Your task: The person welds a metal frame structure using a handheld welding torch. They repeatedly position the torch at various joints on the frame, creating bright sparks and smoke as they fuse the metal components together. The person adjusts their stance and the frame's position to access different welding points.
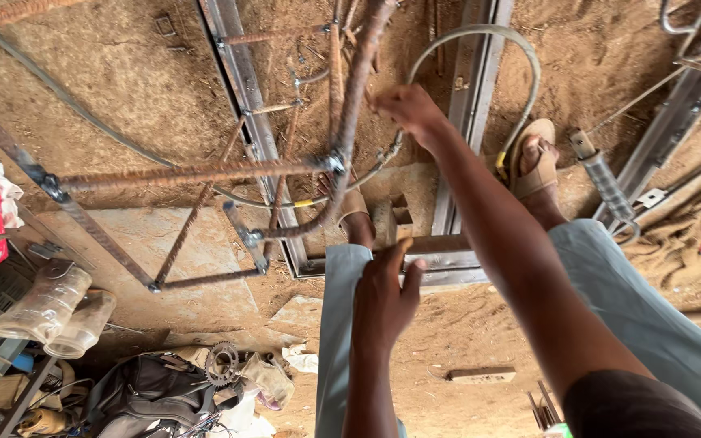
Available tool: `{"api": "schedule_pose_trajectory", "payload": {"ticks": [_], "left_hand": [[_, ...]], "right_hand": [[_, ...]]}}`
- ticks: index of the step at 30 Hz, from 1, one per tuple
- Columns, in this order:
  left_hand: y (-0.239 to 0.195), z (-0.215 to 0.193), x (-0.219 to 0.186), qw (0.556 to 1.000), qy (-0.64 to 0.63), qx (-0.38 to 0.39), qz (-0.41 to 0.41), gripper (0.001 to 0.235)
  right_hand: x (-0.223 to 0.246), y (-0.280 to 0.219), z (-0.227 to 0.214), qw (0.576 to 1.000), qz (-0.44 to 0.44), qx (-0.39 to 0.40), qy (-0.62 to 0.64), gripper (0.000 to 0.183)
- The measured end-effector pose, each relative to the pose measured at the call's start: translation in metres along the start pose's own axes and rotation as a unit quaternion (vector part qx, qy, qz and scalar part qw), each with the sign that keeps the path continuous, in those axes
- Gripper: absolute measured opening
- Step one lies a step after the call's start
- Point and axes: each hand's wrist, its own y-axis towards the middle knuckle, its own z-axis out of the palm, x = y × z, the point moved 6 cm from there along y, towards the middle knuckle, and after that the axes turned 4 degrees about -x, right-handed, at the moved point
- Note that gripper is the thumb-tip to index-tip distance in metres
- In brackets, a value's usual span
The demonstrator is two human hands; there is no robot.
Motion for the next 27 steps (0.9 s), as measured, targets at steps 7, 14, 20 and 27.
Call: {"api": "schedule_pose_trajectory", "payload": {"ticks": [7,14,20,27], "left_hand": [[0.011,-0.003,-0.011,0.978,-0.157,-0.131,-0.030,0.041],[0.028,0.030,-0.042,0.905,-0.418,-0.065,0.054,0.038],[0.036,0.051,-0.054,0.853,-0.516,-0.024,0.078,0.026],[0.040,0.070,-0.048,0.847,-0.531,-0.037,0.000,0.027]], "right_hand": [[0.001,-0.185,-0.059,0.989,-0.105,0.101,-0.013,0.013],[0.036,-0.286,-0.079,0.930,-0.208,0.138,-0.271,0.017],[0.053,-0.318,-0.111,0.920,-0.265,0.051,-0.286,0.016],[-0.089,-0.295,-0.169,0.983,-0.127,-0.087,-0.099,0.033]]}}
